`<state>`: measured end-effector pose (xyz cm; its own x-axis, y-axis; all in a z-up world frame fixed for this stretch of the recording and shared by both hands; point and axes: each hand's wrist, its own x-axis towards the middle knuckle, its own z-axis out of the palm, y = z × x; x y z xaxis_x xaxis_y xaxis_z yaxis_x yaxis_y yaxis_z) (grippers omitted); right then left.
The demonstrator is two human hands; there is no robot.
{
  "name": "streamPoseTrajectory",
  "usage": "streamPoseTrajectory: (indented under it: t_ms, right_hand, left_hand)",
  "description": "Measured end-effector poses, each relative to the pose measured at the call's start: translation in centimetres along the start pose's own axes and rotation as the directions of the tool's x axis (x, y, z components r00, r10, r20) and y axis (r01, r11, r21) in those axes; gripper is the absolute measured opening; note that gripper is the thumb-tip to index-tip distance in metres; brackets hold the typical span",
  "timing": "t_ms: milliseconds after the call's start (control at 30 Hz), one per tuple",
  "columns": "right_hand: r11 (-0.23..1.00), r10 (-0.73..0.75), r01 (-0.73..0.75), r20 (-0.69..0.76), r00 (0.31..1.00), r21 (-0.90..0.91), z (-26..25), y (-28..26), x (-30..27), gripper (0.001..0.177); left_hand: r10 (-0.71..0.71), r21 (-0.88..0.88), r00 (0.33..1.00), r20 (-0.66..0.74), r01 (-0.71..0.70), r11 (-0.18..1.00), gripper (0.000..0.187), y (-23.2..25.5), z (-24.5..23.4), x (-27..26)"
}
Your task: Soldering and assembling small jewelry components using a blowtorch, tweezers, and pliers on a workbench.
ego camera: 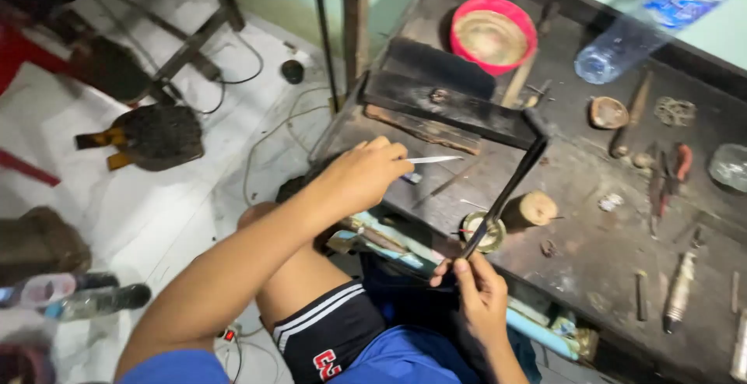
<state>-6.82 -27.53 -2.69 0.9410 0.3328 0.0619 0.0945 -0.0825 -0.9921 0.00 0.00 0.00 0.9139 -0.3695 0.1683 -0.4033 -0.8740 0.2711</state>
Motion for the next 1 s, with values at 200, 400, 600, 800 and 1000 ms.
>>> streamPoseTrajectory:
  t_ms: [200, 400, 600, 800, 1000]
  right_hand:
    - [0.987, 0.068, -0.075, 0.055, 0.996, 0.141, -2.6, 3.5, -1.7, 0.041]
    - [0.946, -0.156, 0.084, 0.214, 0.964, 0.313, -2.9, 5.0, -2.4, 0.079]
    - [0.941, -0.252, 0.17, 0.271, 0.929, 0.292, -3.6, 6.0, -2.5, 0.069]
    - [0.962, -0.172, 0.101, 0.272, 0.947, 0.255, -2.9, 7.4, -1.9, 0.075]
    - [0.974, -0.206, 0.156, 0.354, 0.913, 0.164, -2.2, 5.6, -0.5, 0.081]
  left_hand:
    - [-0.126, 0.029, 0.991, -0.033, 0.127, 0.991, 0.047, 0.8, 5.7, 1.1]
    - [-0.325, -0.122, 0.939, -0.112, 0.311, 0.942, 0.02, 1.5, 6.5, -0.1]
    - [-0.357, -0.419, 0.849, -0.391, 0.181, 0.89, 0.024, 3.7, 6.5, 0.5]
    - [-0.647, -0.981, 0.74, 0.186, 0.179, -0.078, 0.021, 8.3, 3.4, 3.0]
    - [-0.466, -0.771, 0.742, 0.482, 0.106, -0.628, 0.063, 8.4, 2.2, 5.2]
